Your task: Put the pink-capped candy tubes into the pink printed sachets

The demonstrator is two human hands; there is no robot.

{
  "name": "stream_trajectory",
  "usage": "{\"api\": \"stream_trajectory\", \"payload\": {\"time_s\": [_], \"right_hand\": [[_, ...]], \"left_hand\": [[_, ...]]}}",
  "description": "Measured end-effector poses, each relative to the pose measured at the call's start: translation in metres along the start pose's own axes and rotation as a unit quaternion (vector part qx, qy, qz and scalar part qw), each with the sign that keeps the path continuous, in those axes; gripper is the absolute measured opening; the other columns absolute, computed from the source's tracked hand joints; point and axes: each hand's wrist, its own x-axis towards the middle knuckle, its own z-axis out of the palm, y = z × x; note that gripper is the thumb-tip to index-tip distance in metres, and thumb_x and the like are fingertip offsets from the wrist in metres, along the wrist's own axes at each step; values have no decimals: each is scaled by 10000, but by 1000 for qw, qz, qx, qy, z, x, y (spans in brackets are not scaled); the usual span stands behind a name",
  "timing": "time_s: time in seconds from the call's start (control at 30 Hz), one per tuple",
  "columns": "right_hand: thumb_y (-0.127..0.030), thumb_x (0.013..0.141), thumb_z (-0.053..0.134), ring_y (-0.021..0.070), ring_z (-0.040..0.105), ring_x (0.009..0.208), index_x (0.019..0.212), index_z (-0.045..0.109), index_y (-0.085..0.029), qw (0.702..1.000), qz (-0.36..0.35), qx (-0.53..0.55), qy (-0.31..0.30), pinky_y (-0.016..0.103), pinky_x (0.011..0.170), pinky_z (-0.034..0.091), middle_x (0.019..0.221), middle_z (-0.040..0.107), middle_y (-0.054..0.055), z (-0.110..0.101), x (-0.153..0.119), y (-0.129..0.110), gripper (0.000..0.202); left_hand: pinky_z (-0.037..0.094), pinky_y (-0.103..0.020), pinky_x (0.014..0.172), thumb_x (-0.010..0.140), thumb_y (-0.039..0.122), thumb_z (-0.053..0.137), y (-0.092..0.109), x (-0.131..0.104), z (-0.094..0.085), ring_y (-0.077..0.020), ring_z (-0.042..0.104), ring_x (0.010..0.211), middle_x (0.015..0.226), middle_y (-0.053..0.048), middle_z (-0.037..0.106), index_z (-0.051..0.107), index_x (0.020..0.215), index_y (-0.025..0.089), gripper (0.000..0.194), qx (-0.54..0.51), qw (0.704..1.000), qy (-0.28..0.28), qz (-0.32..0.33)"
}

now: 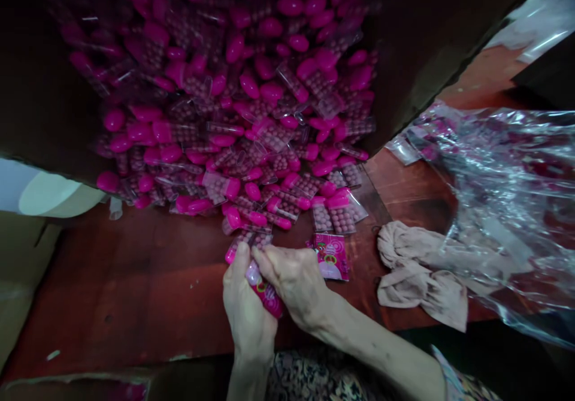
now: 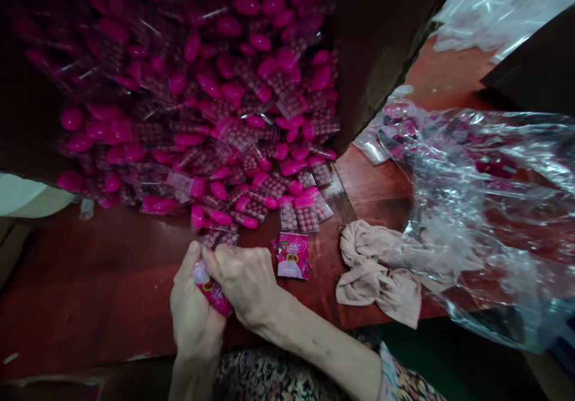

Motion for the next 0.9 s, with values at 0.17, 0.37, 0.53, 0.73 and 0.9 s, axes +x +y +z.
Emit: {"api": "stream_trajectory", "payload": {"time_s": [0.17, 0.37, 0.53, 0.73, 0.9], "right_hand": [[-322, 981, 257, 52, 313, 393, 542, 385, -184, 992, 90, 85, -24, 197, 424, 220, 461, 337, -61, -5, 10, 11, 478], [-364, 948, 307, 66, 221, 459, 544, 306, -192, 965, 155, 190, -89, 236, 449, 159, 511, 274, -59, -14, 10, 12, 439], [-337, 924, 335, 74, 237, 440, 520, 306, -195, 962, 164, 173, -130, 246, 448, 157, 483, 278, -54, -19, 16, 13, 429], [-466, 935, 313, 86, 302, 490, 580, 412, -189, 931, 177, 298, -116, 230, 461, 221, 543, 358, -45, -18, 8, 16, 460], [-613, 881, 298, 107, 435, 534, 991, 537, -199, 834, 253, 486, -60, 220, 488, 357, 649, 506, -27, -13, -7, 8, 492]], "left_hand": [[462, -214, 515, 658, 555, 656, -1, 11, -8, -91, 538, 470, 508, 48, 548, 579, 615, 151, 413, 24, 996, -34, -80], [481, -240, 583, 591, 423, 762, 6, 17, -37, -126, 580, 565, 613, -1, 634, 705, 804, 149, 352, 134, 972, -189, -52], [378, -161, 404, 597, 329, 772, 21, 18, -45, -58, 458, 424, 527, 13, 590, 714, 756, 134, 258, 215, 938, -264, -64], [318, -133, 352, 563, 222, 791, 22, 15, -41, -37, 434, 396, 530, 26, 595, 705, 722, 146, 196, 177, 967, -173, -62], [348, -128, 375, 605, 241, 765, 18, 9, -33, -46, 494, 437, 608, 6, 639, 688, 748, 140, 191, 68, 996, -58, -23]]}}
